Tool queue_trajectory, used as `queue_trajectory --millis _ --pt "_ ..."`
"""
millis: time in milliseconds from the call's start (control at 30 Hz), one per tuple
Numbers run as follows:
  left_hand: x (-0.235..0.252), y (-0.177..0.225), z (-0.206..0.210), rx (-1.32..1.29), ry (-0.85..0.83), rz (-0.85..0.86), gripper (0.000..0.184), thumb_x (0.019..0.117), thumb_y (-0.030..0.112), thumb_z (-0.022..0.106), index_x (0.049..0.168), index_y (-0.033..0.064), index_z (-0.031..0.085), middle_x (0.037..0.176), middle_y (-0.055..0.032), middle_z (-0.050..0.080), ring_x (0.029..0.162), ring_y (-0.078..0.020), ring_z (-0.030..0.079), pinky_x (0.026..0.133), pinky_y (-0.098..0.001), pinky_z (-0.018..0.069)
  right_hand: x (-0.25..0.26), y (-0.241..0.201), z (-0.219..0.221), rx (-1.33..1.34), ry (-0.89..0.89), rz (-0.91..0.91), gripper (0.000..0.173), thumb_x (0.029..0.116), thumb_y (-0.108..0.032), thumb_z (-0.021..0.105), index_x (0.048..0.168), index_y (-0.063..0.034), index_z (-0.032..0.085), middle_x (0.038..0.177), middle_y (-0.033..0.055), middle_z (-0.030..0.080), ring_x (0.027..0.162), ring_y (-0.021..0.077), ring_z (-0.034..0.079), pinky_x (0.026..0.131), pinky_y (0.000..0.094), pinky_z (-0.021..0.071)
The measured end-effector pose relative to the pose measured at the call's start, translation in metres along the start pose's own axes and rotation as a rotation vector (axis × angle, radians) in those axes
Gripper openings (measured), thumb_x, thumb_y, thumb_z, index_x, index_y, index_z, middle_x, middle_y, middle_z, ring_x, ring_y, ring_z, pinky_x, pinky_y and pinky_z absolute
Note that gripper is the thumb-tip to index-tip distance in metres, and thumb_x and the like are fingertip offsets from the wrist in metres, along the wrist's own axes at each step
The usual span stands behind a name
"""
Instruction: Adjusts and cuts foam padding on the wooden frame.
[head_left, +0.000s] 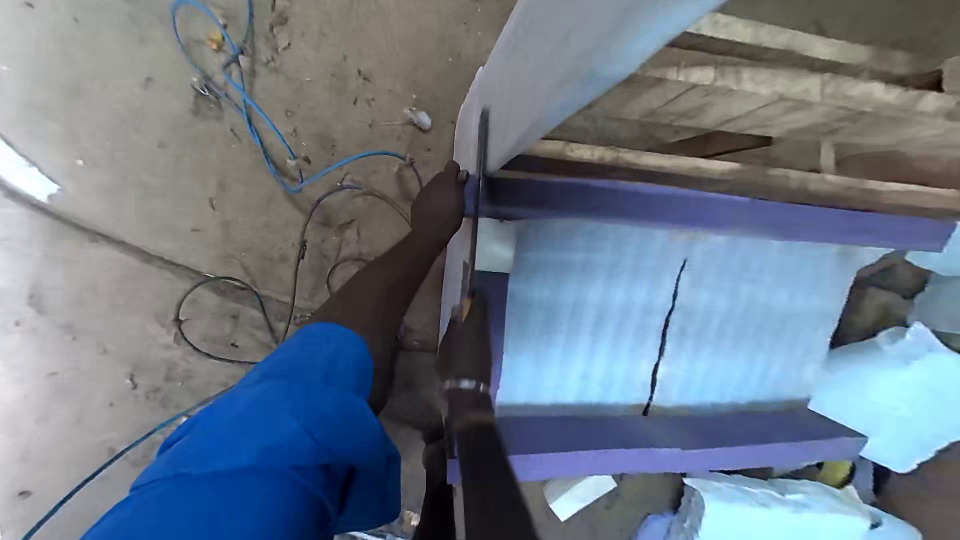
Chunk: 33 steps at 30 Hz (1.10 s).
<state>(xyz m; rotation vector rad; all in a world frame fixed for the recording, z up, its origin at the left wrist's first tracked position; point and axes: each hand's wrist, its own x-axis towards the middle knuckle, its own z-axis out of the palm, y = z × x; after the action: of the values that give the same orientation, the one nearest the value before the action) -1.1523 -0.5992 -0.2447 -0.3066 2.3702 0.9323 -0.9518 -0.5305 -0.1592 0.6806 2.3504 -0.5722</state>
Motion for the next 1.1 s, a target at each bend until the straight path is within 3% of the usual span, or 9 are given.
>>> queue_trajectory --millis 133,267,333,433,567,667,733,933,1100 --pt "0.006 -0.001 -0.007 0.023 -0.011 -0.025 0.047 0.1130 0.039 0.027 0.136 0.0086 0.053 0.119 -0.0218 0.067 0.112 -0.0418 0.067 0.087 -0.0625 0.0546 -0.054 0.051 0.035 0.097 0.131 -0.032 0.046 0.1027 -0.016 0.056 0.143 0.0053 0.051 0.136 0.0247 0.062 0.115 0.0343 0.068 0.094 0.0498 0.0578" --pt "0.005 -0.005 -0.006 -0.019 -0.022 -0.014 0.046 0.1128 0.039 0.028 0.136 0.0087 0.053 0.120 -0.0214 0.068 0.112 -0.0416 0.067 0.089 -0.0625 0.0540 0.023 -0.010 -0.002 -0.040 -0.019 0.011 0.053 0.1076 -0.021 0.049 0.155 -0.0010 0.037 0.147 0.0240 0.053 0.126 0.0370 0.062 0.103 0.0522 0.0522" --pt "0.005 -0.007 -0.008 -0.011 -0.028 -0.001 0.046 0.1129 0.040 0.028 0.135 0.0090 0.054 0.119 -0.0210 0.068 0.111 -0.0410 0.067 0.088 -0.0619 0.0544 0.048 -0.026 -0.003 -0.063 0.034 -0.016 0.051 0.1084 -0.023 0.047 0.155 -0.0056 0.034 0.142 0.0234 0.055 0.119 0.0382 0.065 0.095 0.0540 0.0558" --pt "0.008 -0.008 -0.014 -0.014 -0.038 -0.002 0.047 0.1128 0.041 0.028 0.136 0.0090 0.054 0.119 -0.0225 0.067 0.112 -0.0423 0.067 0.088 -0.0633 0.0539 0.007 -0.001 0.016 -0.024 0.015 0.060 0.055 0.1064 -0.020 0.051 0.157 -0.0031 0.037 0.150 0.0223 0.051 0.129 0.0357 0.060 0.102 0.0513 0.0532" --pt "0.005 -0.013 -0.018 -0.018 -0.049 -0.042 0.047 0.1127 0.042 0.028 0.139 0.0112 0.053 0.121 -0.0218 0.068 0.112 -0.0427 0.067 0.087 -0.0642 0.0534 -0.041 0.040 0.042 0.040 0.123 0.043 0.046 0.1024 -0.014 0.056 0.145 0.0034 0.050 0.139 0.0247 0.060 0.115 0.0362 0.068 0.091 0.0509 0.0587" --pt "0.002 -0.017 -0.019 -0.043 -0.049 -0.053 0.046 0.1126 0.042 0.029 0.136 0.0119 0.055 0.119 -0.0210 0.068 0.112 -0.0419 0.067 0.087 -0.0646 0.0529 0.016 -0.003 0.023 -0.083 -0.056 0.125 0.054 0.1077 -0.022 0.049 0.156 -0.0014 0.035 0.148 0.0231 0.052 0.125 0.0367 0.062 0.100 0.0516 0.0536" --pt "0.005 -0.018 -0.021 -0.043 -0.045 -0.067 0.045 0.1123 0.043 0.029 0.136 0.0140 0.055 0.119 -0.0200 0.068 0.112 -0.0412 0.067 0.086 -0.0646 0.0532 0.042 -0.018 0.021 -0.086 -0.057 0.131 0.055 0.1084 -0.025 0.048 0.157 -0.0054 0.030 0.143 0.0231 0.055 0.121 0.0388 0.063 0.097 0.0556 0.0542" --pt "-0.002 -0.031 -0.020 0.008 -0.016 -0.162 0.045 0.1117 0.045 0.028 0.136 0.0179 0.054 0.120 -0.0176 0.069 0.110 -0.0406 0.068 0.082 -0.0653 0.0533 -0.031 0.033 0.041 -0.057 0.022 0.146 0.048 0.1042 -0.020 0.055 0.148 -0.0017 0.046 0.134 0.0227 0.063 0.107 0.0359 0.071 0.086 0.0518 0.0601" --pt "-0.004 -0.033 -0.021 -0.016 -0.011 -0.222 0.045 0.1122 0.043 0.028 0.144 0.0204 0.051 0.126 -0.0180 0.068 0.115 -0.0422 0.066 0.085 -0.0671 0.0521 0.023 -0.017 0.006 -0.185 -0.200 0.248 0.056 0.1093 -0.031 0.045 0.158 -0.0079 0.029 0.139 0.0199 0.060 0.115 0.0348 0.068 0.094 0.0517 0.0564"
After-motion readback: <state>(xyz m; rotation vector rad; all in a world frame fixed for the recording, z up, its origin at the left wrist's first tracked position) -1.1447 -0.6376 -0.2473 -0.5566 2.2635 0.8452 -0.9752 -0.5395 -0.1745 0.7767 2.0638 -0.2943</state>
